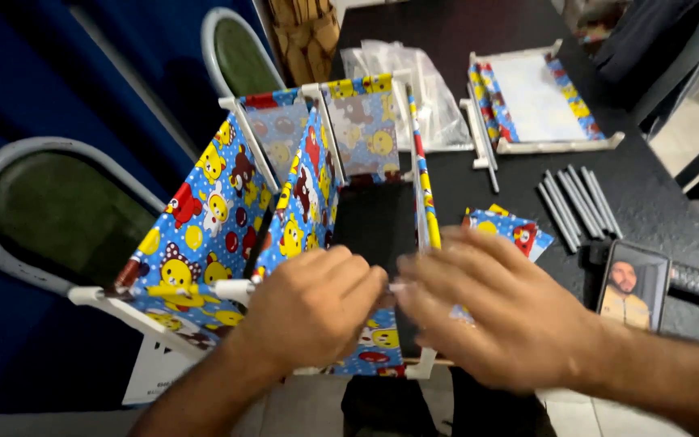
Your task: Assembling a fabric and metal pole shoe rack on a table.
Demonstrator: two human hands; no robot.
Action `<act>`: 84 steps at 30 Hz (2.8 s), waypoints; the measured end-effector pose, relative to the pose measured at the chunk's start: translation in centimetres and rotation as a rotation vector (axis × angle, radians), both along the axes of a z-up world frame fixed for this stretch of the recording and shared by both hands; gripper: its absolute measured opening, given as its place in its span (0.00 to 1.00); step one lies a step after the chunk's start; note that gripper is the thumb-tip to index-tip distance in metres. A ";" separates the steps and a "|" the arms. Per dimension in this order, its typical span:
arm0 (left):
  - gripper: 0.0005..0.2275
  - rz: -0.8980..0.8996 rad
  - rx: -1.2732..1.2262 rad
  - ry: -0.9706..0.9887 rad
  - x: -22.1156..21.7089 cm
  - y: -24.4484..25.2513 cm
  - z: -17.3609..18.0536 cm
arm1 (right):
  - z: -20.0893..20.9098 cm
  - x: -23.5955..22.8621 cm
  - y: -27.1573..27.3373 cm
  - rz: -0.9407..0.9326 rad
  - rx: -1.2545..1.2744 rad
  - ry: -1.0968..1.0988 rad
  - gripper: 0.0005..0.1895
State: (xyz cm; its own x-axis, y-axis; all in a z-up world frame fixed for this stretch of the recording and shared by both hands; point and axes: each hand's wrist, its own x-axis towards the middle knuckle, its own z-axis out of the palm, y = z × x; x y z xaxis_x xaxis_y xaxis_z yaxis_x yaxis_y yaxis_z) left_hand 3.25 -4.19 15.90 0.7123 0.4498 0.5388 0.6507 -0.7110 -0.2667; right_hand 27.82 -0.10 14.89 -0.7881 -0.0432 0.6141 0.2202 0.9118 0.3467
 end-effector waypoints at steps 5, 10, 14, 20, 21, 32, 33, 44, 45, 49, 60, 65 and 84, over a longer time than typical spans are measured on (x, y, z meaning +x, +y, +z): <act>0.12 -0.019 0.043 -0.066 -2.0 2.5 3.6 | -2.6 1.1 -0.6 0.263 0.258 -0.251 0.16; 0.09 0.055 0.003 -0.098 -2.4 5.3 8.6 | -3.2 -0.2 -1.2 0.200 0.452 -0.215 0.17; 0.11 0.018 0.076 -0.137 -2.3 6.8 11.8 | -1.4 -2.2 0.2 0.161 0.495 -0.120 0.10; 0.15 0.294 0.619 0.251 -1.2 5.8 10.5 | 3.1 -3.2 3.5 0.225 0.341 -0.067 0.17; 0.11 0.485 0.730 0.553 -0.5 5.4 9.5 | 4.2 -3.2 3.7 0.250 0.234 -0.052 0.19; 0.09 -0.008 0.596 0.199 0.0 1.8 4.4 | 6.6 -3.3 4.5 0.256 0.027 -0.033 0.19; 0.12 -0.039 0.598 0.190 0.3 1.9 4.4 | 6.7 -3.3 4.1 0.216 0.093 0.024 0.20; 0.13 -0.144 0.579 0.203 0.8 2.4 3.5 | 5.7 -2.2 3.5 0.127 0.081 -0.184 0.14; 0.13 -0.144 0.564 0.200 0.7 2.5 3.5 | 5.7 -2.2 3.6 0.128 0.061 -0.195 0.13; 0.13 -0.140 0.590 0.198 0.8 2.5 3.6 | 5.5 -2.1 3.9 0.131 0.037 -0.214 0.13; 0.14 -0.124 0.591 0.199 0.4 2.0 4.1 | 6.6 -1.8 3.4 0.101 0.008 -0.321 0.10; 0.13 -0.113 0.579 0.244 -0.7 2.0 4.9 | 6.8 -0.9 3.8 0.104 0.112 -0.299 0.12; 0.15 0.419 0.024 0.169 -2.7 11.2 -19.6 | 12.0 -3.8 14.3 -0.032 0.126 0.018 0.05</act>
